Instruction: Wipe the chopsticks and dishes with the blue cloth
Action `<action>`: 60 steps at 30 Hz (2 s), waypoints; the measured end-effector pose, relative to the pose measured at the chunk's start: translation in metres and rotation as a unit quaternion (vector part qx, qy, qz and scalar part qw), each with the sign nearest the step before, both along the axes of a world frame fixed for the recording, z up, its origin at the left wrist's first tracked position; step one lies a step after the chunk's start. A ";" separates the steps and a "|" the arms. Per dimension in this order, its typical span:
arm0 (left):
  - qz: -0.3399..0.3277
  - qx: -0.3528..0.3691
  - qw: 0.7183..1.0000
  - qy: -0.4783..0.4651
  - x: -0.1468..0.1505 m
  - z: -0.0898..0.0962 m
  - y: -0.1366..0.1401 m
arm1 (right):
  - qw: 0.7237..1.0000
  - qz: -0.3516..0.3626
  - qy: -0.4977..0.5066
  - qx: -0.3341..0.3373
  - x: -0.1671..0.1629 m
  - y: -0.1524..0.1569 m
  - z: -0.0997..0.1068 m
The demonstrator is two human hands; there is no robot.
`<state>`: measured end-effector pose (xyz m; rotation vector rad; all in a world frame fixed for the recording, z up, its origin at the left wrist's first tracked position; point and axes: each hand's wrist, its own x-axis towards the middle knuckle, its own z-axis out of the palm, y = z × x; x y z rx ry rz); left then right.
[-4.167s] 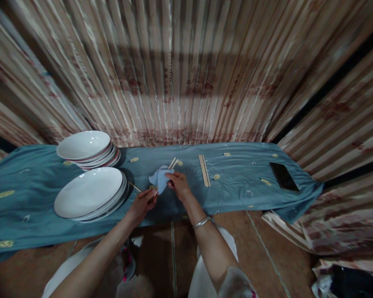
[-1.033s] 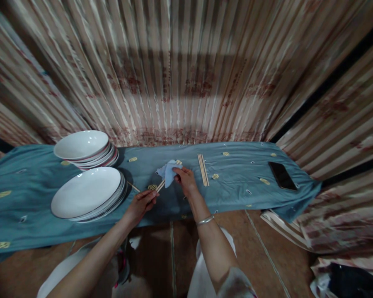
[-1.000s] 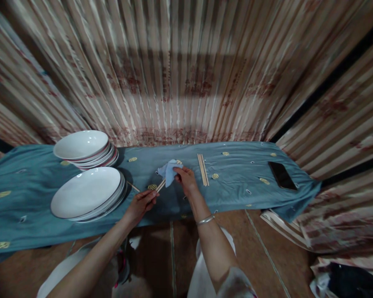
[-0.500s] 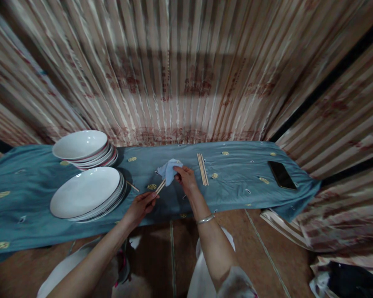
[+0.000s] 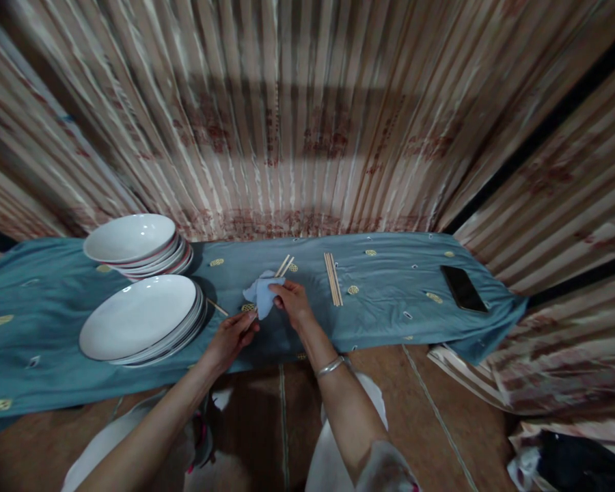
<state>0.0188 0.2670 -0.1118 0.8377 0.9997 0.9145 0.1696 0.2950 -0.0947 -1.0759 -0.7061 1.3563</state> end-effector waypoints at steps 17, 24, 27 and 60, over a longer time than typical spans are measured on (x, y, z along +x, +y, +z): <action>0.026 -0.010 0.999 0.028 0.003 -0.005 0.001 | 1.000 -0.015 -0.025 0.003 0.010 -0.003 0.003; 0.037 0.013 0.999 0.000 0.003 -0.003 0.007 | 0.999 0.032 -0.043 -0.007 -0.015 -0.007 -0.007; 0.043 0.017 0.999 -0.001 0.001 -0.003 0.010 | 0.997 0.046 -0.060 -0.008 -0.022 -0.009 -0.010; -0.051 0.003 0.998 0.031 0.000 -0.007 -0.001 | 0.994 -0.106 0.025 -0.013 0.037 0.004 0.009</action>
